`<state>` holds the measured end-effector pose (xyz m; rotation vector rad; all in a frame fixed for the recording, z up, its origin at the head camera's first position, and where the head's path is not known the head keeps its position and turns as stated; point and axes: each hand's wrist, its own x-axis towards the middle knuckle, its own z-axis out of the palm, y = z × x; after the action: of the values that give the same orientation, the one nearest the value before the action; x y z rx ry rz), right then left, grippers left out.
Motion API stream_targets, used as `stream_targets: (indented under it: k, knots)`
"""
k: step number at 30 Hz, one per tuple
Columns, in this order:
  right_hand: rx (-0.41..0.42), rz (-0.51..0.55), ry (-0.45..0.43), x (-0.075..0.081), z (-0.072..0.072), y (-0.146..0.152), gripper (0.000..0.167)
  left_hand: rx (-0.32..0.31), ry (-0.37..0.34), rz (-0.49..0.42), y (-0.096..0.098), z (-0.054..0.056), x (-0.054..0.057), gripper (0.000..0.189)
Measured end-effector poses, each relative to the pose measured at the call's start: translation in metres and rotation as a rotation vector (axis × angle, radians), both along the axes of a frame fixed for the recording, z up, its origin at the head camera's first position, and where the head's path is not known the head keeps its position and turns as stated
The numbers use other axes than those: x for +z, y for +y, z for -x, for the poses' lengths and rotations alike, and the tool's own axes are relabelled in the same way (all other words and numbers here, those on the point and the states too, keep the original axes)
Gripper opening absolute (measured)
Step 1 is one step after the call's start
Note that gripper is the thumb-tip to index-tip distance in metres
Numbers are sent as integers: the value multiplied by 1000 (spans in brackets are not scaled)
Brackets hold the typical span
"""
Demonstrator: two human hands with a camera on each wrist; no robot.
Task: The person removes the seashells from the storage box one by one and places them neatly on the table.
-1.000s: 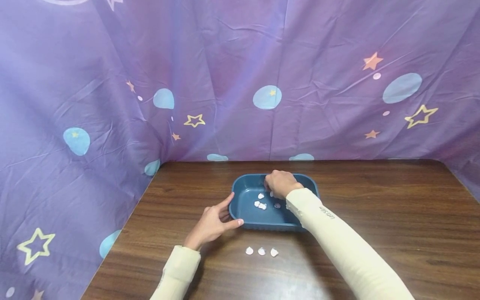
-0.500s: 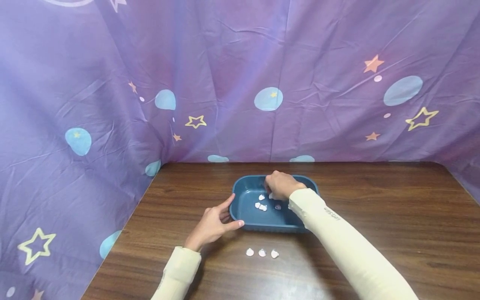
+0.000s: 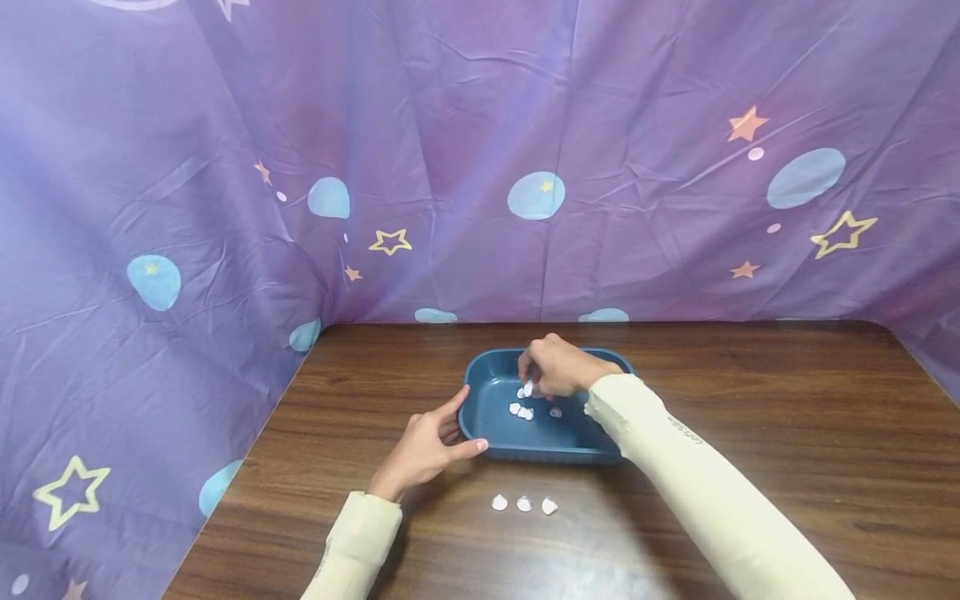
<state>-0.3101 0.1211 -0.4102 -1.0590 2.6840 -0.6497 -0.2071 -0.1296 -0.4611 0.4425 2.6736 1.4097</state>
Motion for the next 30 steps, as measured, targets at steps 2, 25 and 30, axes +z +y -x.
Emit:
stream_targets:
  k: [2, 25, 30]
  knots:
    - [6, 20, 0, 3, -3, 0, 18, 1, -7, -3, 1, 0, 0, 93]
    - [-3, 221, 53, 25, -52, 26, 25, -3, -10, -10, 0, -2, -1, 91]
    - [-28, 274, 20, 17, -66, 34, 25, -16, -10, -3, 2, -2, -1, 91]
